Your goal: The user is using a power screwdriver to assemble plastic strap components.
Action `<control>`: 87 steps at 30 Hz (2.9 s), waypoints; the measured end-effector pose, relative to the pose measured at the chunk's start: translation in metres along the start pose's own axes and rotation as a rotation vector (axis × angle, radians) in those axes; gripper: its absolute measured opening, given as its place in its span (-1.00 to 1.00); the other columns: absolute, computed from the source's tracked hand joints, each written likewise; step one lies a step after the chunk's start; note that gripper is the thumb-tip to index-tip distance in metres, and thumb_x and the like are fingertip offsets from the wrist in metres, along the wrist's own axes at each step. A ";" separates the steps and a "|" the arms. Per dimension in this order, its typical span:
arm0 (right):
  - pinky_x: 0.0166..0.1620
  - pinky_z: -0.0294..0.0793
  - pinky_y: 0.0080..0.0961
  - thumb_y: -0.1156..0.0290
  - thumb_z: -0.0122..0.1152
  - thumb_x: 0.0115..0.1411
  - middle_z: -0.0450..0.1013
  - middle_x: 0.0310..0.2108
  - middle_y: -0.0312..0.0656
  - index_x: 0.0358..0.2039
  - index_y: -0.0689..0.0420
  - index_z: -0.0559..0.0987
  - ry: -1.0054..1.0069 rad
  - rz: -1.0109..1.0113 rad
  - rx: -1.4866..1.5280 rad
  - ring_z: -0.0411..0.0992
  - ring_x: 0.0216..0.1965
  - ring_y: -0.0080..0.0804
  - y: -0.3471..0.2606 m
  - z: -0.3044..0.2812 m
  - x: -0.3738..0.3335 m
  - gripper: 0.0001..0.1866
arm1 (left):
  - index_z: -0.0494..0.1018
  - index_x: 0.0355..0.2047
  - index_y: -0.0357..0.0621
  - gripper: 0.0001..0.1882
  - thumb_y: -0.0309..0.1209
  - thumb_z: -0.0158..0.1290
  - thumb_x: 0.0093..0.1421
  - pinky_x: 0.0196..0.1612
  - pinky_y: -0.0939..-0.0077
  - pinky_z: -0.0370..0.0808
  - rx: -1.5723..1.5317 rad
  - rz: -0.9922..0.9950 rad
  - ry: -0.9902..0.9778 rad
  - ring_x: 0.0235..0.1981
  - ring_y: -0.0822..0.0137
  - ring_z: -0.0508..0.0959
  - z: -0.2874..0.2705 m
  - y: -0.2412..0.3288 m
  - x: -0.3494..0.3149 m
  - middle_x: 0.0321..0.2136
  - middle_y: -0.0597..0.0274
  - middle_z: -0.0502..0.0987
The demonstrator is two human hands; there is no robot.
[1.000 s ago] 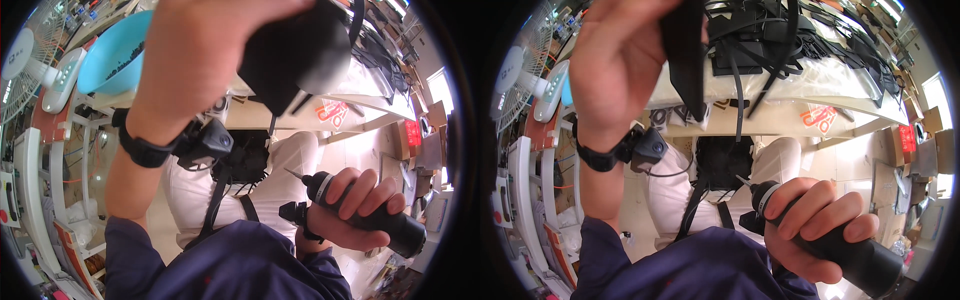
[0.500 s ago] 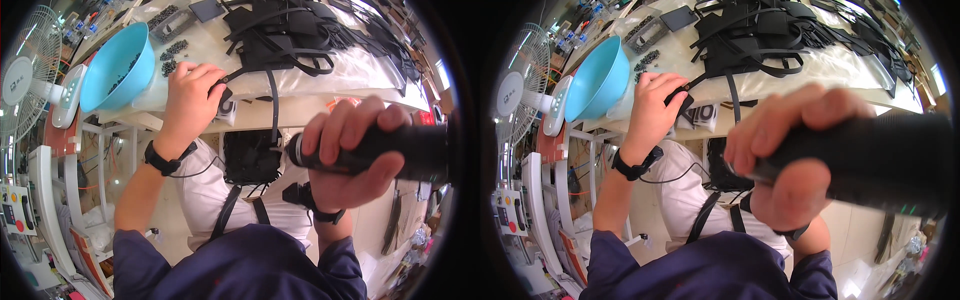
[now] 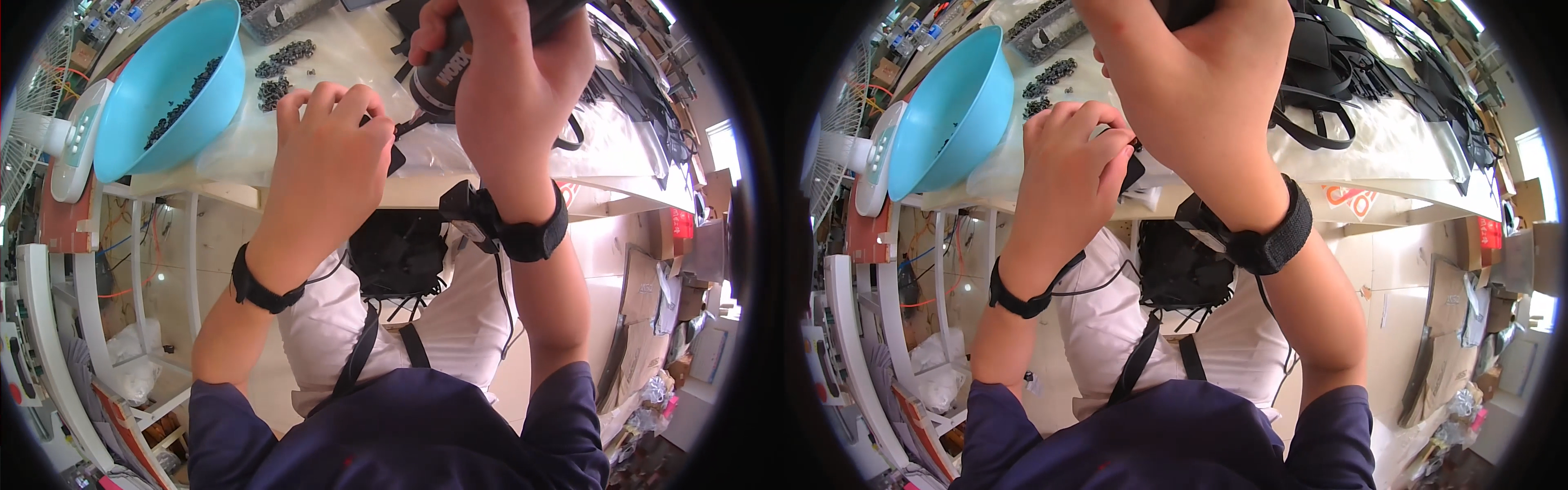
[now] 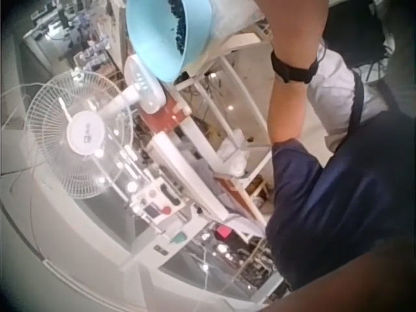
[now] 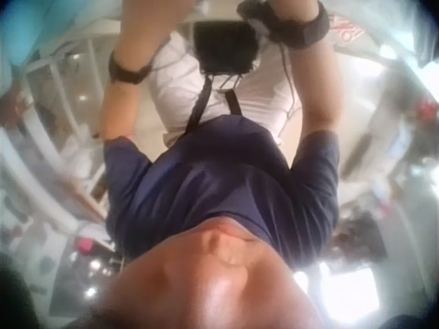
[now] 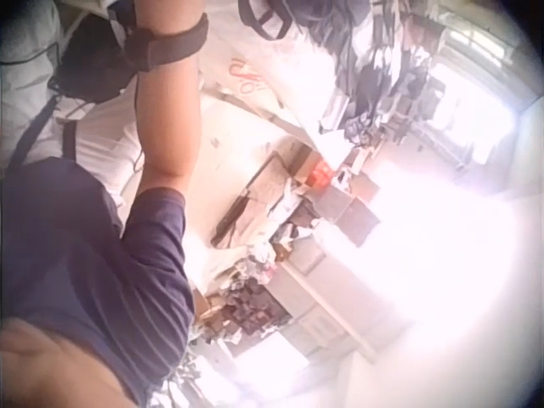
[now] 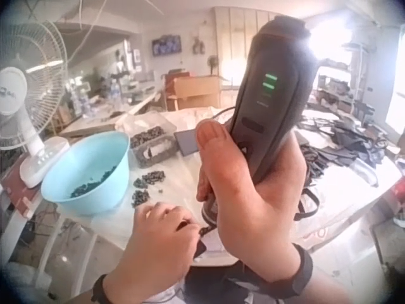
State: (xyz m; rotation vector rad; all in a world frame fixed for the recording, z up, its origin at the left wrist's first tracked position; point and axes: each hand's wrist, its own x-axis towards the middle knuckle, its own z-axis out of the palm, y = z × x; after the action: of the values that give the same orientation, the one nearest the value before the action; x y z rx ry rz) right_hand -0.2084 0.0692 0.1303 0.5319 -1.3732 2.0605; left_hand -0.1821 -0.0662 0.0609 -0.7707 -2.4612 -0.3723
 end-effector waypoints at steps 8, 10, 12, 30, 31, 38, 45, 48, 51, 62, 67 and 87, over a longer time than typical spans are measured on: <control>-0.62 0.23 -0.63 0.38 0.25 0.19 0.32 -0.62 -0.29 -0.35 0.28 0.43 0.119 0.066 0.063 0.27 -0.73 -0.57 0.006 0.016 -0.007 -0.76 | 0.49 -0.37 -0.14 -0.89 -0.52 0.15 0.06 0.03 0.18 0.27 -0.090 0.005 -0.025 -0.13 0.19 0.44 0.001 -0.009 -0.004 -0.27 0.30 0.47; -0.57 0.32 -0.58 0.35 0.22 0.21 0.41 -0.58 -0.23 -0.31 0.25 0.46 -0.177 -0.138 0.169 0.35 -0.69 -0.49 0.033 -0.023 -0.003 -0.78 | 0.49 -0.36 -0.14 -0.88 -0.52 0.15 0.05 0.03 0.18 0.26 -0.094 0.024 -0.008 -0.13 0.19 0.44 0.003 -0.008 -0.001 -0.27 0.30 0.47; -0.57 0.32 -0.58 0.34 0.22 0.21 0.41 -0.58 -0.23 -0.31 0.25 0.46 -0.129 -0.098 0.181 0.35 -0.69 -0.49 0.033 -0.026 -0.009 -0.78 | 0.49 -0.36 -0.12 -0.86 -0.50 0.19 0.05 0.03 0.19 0.26 -0.122 0.013 0.013 -0.13 0.18 0.44 0.006 -0.006 -0.002 -0.27 0.32 0.48; -0.57 0.32 -0.57 0.31 0.20 0.22 0.41 -0.57 -0.21 -0.29 0.26 0.45 -0.082 -0.076 0.186 0.35 -0.69 -0.48 0.034 -0.033 -0.016 -0.75 | 0.56 -0.49 -0.02 -0.89 -0.42 0.28 -0.04 0.01 0.27 0.22 -0.253 -0.167 0.152 -0.16 0.26 0.47 0.024 -0.001 -0.008 -0.37 0.45 0.56; -0.57 0.32 -0.57 0.31 0.20 0.22 0.41 -0.57 -0.21 -0.29 0.26 0.45 -0.082 -0.074 0.184 0.35 -0.69 -0.48 0.035 -0.033 -0.016 -0.75 | 0.56 -0.49 -0.02 -0.89 -0.42 0.28 -0.04 0.01 0.27 0.22 -0.252 -0.169 0.152 -0.16 0.26 0.47 0.024 -0.001 -0.008 -0.37 0.45 0.56; -0.58 0.32 -0.56 0.30 0.20 0.23 0.41 -0.57 -0.21 -0.28 0.26 0.45 -0.090 -0.059 0.184 0.35 -0.68 -0.48 0.036 -0.032 -0.016 -0.74 | 0.56 -0.51 -0.02 -0.90 -0.42 0.28 -0.05 0.00 0.27 0.22 -0.256 -0.170 0.166 -0.18 0.28 0.47 0.025 -0.002 -0.008 -0.39 0.47 0.56; -0.58 0.33 -0.56 0.29 0.19 0.23 0.41 -0.57 -0.20 -0.28 0.26 0.45 -0.099 -0.043 0.175 0.35 -0.68 -0.48 0.037 -0.032 -0.017 -0.73 | 0.55 -0.51 -0.02 -0.89 -0.42 0.28 -0.04 0.00 0.24 0.22 -0.237 -0.163 0.161 -0.18 0.27 0.46 0.024 -0.001 -0.009 -0.39 0.46 0.55; -0.58 0.33 -0.56 0.29 0.19 0.23 0.41 -0.57 -0.20 -0.27 0.26 0.44 -0.105 -0.034 0.176 0.35 -0.68 -0.48 0.038 -0.032 -0.017 -0.73 | 0.54 -0.50 -0.03 -0.89 -0.42 0.28 -0.03 0.00 0.24 0.21 -0.243 -0.159 0.165 -0.17 0.26 0.46 0.025 -0.001 -0.009 -0.38 0.46 0.54; -0.58 0.33 -0.56 0.28 0.18 0.23 0.41 -0.56 -0.20 -0.27 0.26 0.44 -0.109 -0.028 0.172 0.35 -0.68 -0.48 0.039 -0.032 -0.017 -0.73 | 0.54 -0.49 -0.03 -0.89 -0.42 0.27 -0.02 0.00 0.23 0.21 -0.230 -0.146 0.171 -0.17 0.26 0.46 0.024 -0.001 -0.009 -0.38 0.45 0.54; -0.58 0.33 -0.55 0.26 0.17 0.24 0.41 -0.56 -0.19 -0.26 0.26 0.44 -0.118 -0.013 0.174 0.35 -0.68 -0.47 0.042 -0.031 -0.016 -0.71 | 0.52 -0.48 -0.03 -0.88 -0.40 0.27 0.00 -0.01 0.19 0.21 -0.208 -0.141 0.180 -0.18 0.25 0.46 0.026 -0.001 -0.011 -0.38 0.44 0.53; -0.58 0.33 -0.55 0.26 0.17 0.24 0.41 -0.56 -0.19 -0.25 0.26 0.43 -0.120 -0.012 0.178 0.35 -0.68 -0.47 0.043 -0.031 -0.014 -0.70 | 0.52 -0.48 -0.04 -0.88 -0.40 0.26 0.01 -0.02 0.18 0.21 -0.187 -0.135 0.184 -0.18 0.24 0.46 0.027 0.000 -0.010 -0.37 0.42 0.52; -0.58 0.34 -0.54 0.22 0.15 0.25 0.41 -0.55 -0.18 -0.23 0.27 0.42 -0.138 -0.031 0.224 0.35 -0.68 -0.47 0.047 -0.030 -0.009 -0.68 | 0.50 -0.43 -0.05 -0.88 -0.41 0.24 0.05 0.08 0.04 0.22 -0.135 -0.114 0.226 -0.10 0.22 0.48 0.032 0.003 -0.013 -0.33 0.45 0.54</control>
State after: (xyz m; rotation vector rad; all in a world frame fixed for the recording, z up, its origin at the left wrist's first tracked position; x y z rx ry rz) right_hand -0.2334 0.0811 0.0816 0.7986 -1.2070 2.2005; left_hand -0.1840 -0.0574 0.0277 -0.6073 -2.2891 -0.6383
